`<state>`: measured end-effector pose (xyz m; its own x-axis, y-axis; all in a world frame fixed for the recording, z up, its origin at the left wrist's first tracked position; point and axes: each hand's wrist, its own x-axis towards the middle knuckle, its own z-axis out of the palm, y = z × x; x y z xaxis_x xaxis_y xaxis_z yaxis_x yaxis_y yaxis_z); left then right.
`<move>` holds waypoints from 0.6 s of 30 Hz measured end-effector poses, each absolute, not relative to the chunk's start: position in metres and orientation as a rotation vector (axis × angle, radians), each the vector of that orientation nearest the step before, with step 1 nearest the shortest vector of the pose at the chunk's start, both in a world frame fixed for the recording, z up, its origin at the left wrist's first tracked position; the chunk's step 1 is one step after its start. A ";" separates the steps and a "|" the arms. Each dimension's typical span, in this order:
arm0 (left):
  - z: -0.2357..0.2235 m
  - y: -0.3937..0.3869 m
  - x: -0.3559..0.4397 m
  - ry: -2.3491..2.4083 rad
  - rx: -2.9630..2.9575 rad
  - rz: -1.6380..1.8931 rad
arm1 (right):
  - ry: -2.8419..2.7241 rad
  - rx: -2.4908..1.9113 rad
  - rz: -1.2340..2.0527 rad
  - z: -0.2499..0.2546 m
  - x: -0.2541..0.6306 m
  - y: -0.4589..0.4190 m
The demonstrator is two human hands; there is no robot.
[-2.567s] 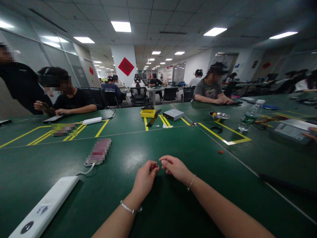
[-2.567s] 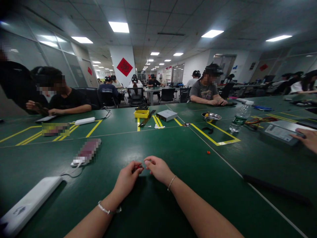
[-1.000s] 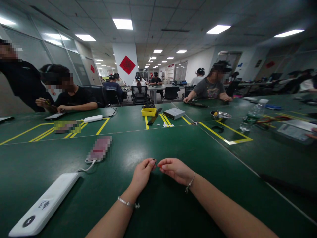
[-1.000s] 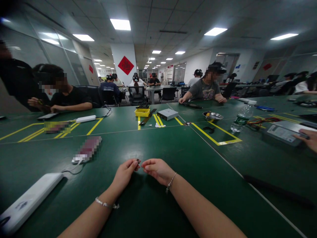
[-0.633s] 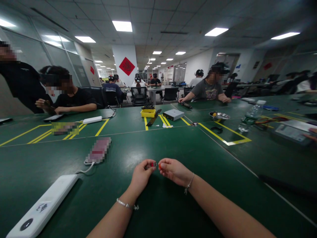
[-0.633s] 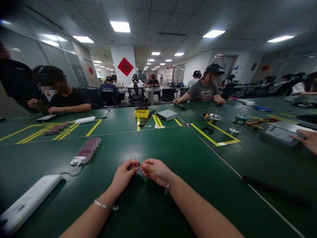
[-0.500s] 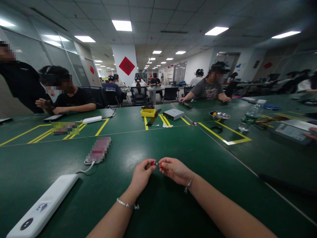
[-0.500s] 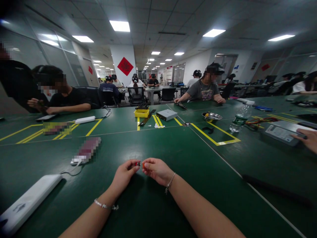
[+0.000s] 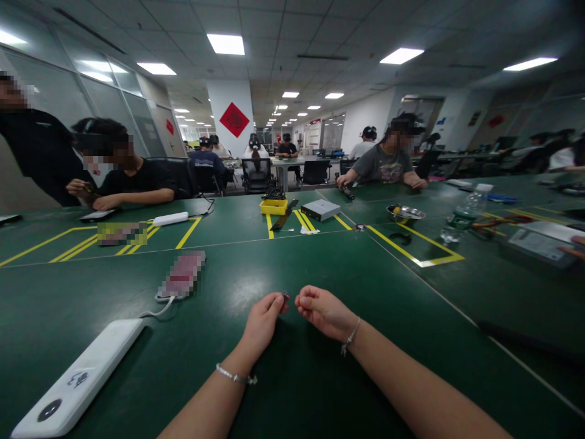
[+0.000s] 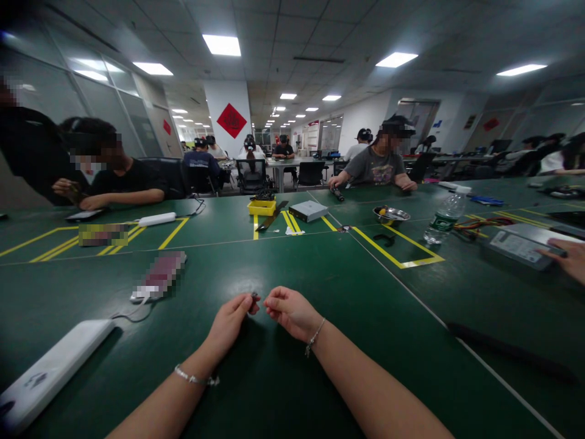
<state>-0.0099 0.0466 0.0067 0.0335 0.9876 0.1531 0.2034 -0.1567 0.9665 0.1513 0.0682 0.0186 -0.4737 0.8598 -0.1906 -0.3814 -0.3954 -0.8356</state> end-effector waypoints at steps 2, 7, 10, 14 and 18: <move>0.007 0.047 -0.009 1.255 1.456 1.200 | -0.944 -0.810 1.938 0.019 0.152 0.069; 0.009 0.045 -0.008 1.325 1.429 1.178 | -0.911 -0.791 1.964 0.018 0.156 0.072; 0.009 0.045 -0.008 1.360 1.452 1.172 | -0.906 -0.797 1.934 0.017 0.156 0.073; 0.007 0.046 -0.008 1.379 1.465 1.175 | -0.937 -0.789 1.916 0.016 0.155 0.073; 0.007 0.045 -0.008 1.336 1.479 1.188 | -0.947 -0.769 1.921 0.017 0.154 0.071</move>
